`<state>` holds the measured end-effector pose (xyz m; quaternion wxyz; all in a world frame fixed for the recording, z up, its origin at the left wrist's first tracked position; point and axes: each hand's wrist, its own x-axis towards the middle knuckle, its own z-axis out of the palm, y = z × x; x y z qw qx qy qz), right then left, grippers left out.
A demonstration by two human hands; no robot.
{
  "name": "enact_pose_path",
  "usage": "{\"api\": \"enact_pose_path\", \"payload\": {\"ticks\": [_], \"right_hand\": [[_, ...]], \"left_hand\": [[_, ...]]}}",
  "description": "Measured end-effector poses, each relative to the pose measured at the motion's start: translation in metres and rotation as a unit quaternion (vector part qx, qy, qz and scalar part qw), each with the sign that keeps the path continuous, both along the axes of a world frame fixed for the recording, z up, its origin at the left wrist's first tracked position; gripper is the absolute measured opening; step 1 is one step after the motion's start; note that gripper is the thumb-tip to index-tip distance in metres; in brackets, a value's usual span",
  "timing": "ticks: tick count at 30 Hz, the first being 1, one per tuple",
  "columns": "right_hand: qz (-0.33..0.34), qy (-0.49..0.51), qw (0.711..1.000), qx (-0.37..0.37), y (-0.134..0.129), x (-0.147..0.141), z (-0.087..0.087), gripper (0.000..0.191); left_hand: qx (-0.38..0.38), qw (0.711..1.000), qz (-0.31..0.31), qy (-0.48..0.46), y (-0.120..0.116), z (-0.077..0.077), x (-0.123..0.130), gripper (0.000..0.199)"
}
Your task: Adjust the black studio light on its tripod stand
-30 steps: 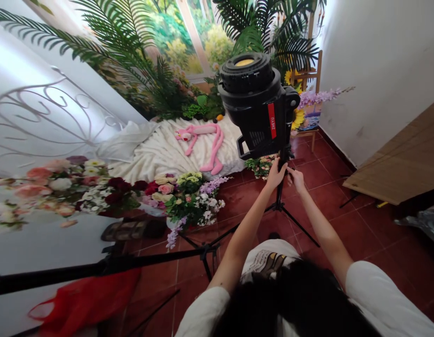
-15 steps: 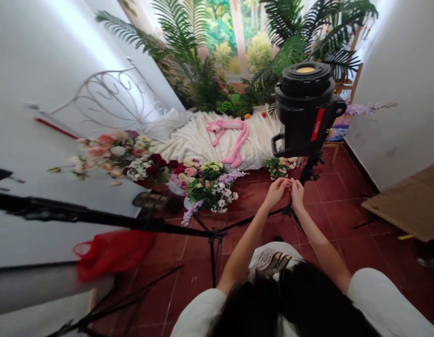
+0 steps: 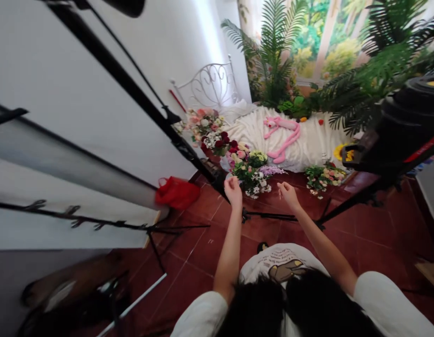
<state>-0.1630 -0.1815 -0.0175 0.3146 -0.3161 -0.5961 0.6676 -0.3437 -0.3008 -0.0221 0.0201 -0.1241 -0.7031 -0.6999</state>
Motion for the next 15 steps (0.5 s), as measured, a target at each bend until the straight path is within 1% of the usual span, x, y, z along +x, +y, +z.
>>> {"api": "enact_pose_path", "payload": {"ticks": [1, 3, 5, 7, 10, 13, 15], "right_hand": [[0.022, -0.004, 1.000, 0.002, -0.006, -0.009, 0.003, 0.051], [0.063, -0.009, 0.998, 0.008, -0.016, -0.027, 0.008, 0.050], [0.097, -0.015, 0.995, 0.017, -0.025, -0.043, 0.010, 0.049], [0.120, -0.023, 0.992, 0.032, -0.032, -0.061, 0.010, 0.049], [0.149, -0.023, 0.987, 0.053, -0.037, -0.091, 0.007, 0.047], [0.157, -0.009, 0.985, 0.066, -0.039, -0.124, 0.002, 0.042], [0.142, -0.004, 0.986, 0.086, -0.038, -0.147, -0.003, 0.047]], "left_hand": [[0.005, 0.999, 0.045, 0.008, -0.012, 0.004, -0.012, 0.027], [0.016, 0.993, 0.114, 0.013, -0.033, 0.011, -0.032, 0.027], [0.023, 0.987, 0.161, 0.009, -0.050, 0.018, -0.048, 0.027], [0.026, 0.981, 0.194, 0.008, -0.061, 0.022, -0.062, 0.028], [0.027, 0.978, 0.207, 0.021, -0.069, 0.025, -0.081, 0.033], [0.030, 0.982, 0.185, 0.017, -0.067, 0.025, -0.099, 0.040], [0.038, 0.986, 0.161, -0.004, -0.061, 0.024, -0.109, 0.045]]}}
